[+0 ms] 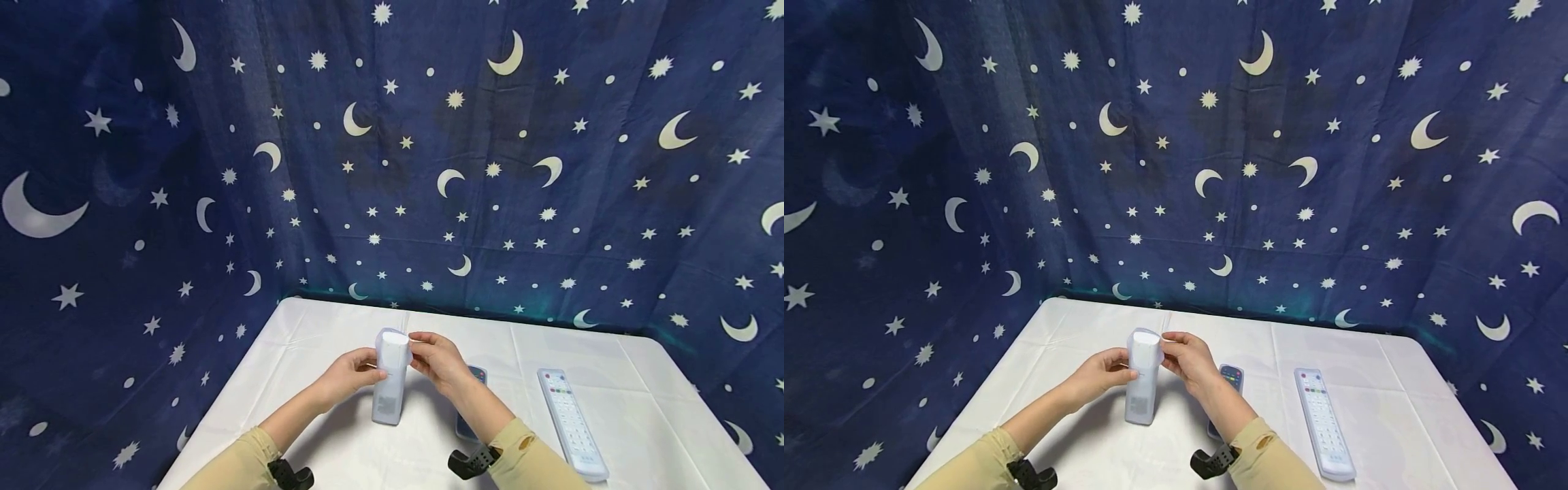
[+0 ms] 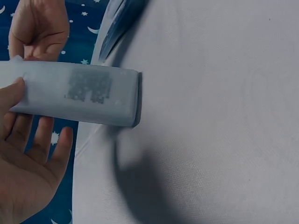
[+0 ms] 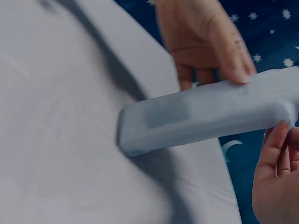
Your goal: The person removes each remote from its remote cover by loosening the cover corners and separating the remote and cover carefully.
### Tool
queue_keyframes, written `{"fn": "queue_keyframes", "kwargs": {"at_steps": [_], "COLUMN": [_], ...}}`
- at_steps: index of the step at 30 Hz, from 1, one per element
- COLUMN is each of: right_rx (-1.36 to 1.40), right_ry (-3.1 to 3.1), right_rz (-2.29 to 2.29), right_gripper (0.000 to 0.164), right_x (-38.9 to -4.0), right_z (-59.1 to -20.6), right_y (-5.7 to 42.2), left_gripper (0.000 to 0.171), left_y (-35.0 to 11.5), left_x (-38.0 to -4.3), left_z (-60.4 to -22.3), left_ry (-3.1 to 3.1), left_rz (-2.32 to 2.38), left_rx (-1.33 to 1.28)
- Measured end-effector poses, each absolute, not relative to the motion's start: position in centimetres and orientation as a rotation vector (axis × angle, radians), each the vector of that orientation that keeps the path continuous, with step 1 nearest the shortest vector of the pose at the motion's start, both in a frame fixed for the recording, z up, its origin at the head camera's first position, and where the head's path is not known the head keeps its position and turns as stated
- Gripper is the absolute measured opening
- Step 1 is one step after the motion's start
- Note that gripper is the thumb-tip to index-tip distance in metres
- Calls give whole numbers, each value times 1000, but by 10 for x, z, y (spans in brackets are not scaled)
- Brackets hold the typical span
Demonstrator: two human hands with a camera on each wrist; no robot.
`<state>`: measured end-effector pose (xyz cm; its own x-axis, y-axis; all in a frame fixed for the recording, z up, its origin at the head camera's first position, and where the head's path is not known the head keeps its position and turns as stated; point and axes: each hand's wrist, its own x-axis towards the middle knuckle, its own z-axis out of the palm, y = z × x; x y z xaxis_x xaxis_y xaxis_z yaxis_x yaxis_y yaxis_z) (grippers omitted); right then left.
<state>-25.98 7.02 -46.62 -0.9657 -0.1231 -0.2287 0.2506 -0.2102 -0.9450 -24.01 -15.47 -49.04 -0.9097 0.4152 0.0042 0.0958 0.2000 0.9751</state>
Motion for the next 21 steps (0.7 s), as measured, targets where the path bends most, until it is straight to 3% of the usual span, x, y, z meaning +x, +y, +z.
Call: {"fn": "queue_keyframes", "kwargs": {"at_steps": [11,21], "right_rx": [159,138], "right_ry": [1856,1999], "right_rz": [-2200,-2166], "right_gripper": [37,35], "right_x": [-254,-254], "right_z": [-494,-492], "right_y": [64,65], "left_gripper": [45,49], "left_y": [-155,-152], "left_x": [-239,-241], "left_z": [-490,-493], "left_ry": [2216,2203], "left_rz": [1771,1809], "left_rx": [472,391]}}
